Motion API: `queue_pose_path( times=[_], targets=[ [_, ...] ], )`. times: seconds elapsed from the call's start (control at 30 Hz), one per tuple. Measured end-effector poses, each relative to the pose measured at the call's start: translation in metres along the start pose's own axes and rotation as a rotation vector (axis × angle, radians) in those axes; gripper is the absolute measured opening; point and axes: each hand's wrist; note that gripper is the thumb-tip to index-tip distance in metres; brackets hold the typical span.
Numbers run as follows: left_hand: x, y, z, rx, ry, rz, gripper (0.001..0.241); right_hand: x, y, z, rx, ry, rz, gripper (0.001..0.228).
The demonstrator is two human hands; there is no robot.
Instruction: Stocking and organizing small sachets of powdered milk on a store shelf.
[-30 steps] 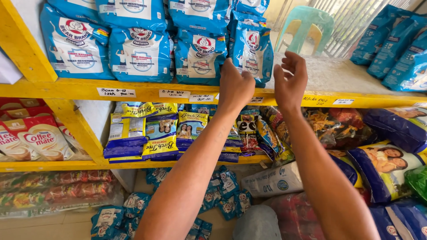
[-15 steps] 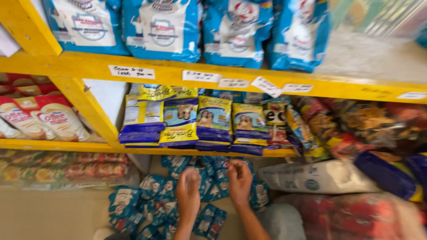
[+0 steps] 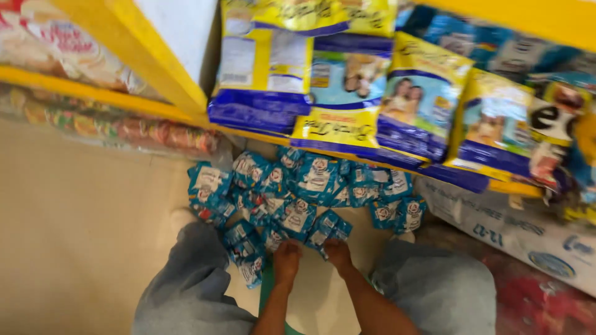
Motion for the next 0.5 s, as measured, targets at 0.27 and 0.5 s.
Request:
queue_pose_path(
  times=[0.27,0.5],
  targets=[
    [-0.017,0.09,-0.03,-0.086,0.01,0.141,0.018,0.1,0.13,0.026,0.356,-0.426,0.202,0.042],
    [0.032,0.169,-0.022,0.588,0.076,-0.645,0.01,0.111,0.213,0.066,0.138,0.054,-0.34,0.054]
  ],
)
Point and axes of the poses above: each hand's wrist, its own x-axis towards the middle knuckle, its own z-axis out of the back of the hand, y = z × x, and after that the axes turned 14 degrees about -x, right-handed
